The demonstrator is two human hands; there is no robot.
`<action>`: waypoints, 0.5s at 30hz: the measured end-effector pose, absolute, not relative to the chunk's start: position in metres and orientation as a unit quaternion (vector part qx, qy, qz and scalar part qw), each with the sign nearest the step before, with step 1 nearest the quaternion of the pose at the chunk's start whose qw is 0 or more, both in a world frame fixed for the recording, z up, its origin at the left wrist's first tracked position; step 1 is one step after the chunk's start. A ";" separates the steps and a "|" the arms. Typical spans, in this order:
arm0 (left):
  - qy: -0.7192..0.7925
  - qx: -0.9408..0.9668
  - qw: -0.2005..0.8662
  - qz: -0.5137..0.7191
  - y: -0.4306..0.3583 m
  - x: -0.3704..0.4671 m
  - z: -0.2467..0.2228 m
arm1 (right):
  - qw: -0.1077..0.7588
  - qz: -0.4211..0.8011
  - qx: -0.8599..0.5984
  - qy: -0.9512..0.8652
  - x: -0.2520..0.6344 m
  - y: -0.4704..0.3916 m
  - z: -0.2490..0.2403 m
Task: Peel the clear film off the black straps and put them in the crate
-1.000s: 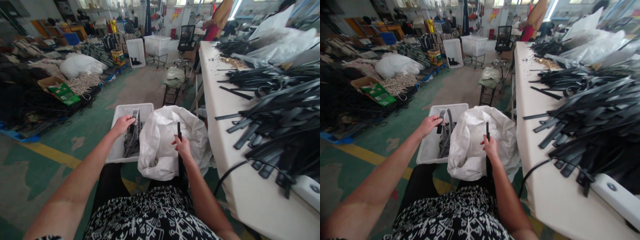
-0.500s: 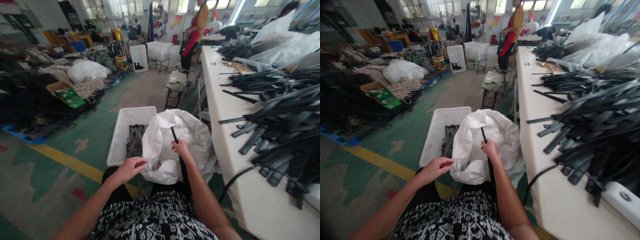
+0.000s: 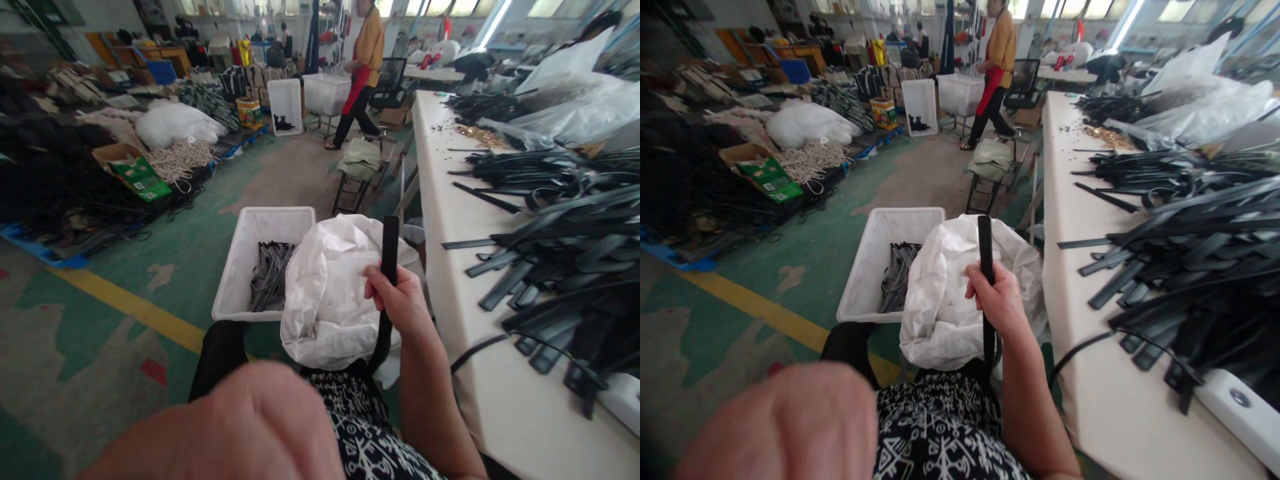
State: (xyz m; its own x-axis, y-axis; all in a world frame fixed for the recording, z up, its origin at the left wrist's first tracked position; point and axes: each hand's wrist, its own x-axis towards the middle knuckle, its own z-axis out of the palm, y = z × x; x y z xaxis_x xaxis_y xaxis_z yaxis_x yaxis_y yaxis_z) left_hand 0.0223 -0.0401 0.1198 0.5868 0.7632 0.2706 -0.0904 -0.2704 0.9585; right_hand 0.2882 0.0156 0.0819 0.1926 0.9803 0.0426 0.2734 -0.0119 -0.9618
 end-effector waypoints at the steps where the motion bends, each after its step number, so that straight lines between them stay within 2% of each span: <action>1: 0.270 0.671 0.557 0.409 -0.026 0.031 0.115 | 0.463 0.373 -0.605 -0.529 0.287 0.012 0.085; 4: 0.345 0.582 0.581 0.453 0.020 0.061 0.095 | 0.395 0.383 -0.599 -0.582 0.284 0.003 0.090; 8: 0.327 0.585 0.612 0.421 0.058 0.092 0.056 | 0.317 0.404 -0.579 -0.633 0.280 -0.002 0.094; 15: 0.363 0.619 0.642 0.269 0.062 0.080 0.022 | 0.320 0.307 -0.635 -0.632 0.291 0.003 0.095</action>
State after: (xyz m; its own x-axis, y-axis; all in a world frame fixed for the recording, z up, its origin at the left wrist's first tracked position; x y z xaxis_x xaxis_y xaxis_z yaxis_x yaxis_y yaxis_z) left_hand 0.0804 0.0622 0.0219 0.5914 0.7951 -0.1341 0.1050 0.0890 0.9905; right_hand 0.2912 0.0028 0.0953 0.0119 0.9998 0.0151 0.6072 0.0048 -0.7945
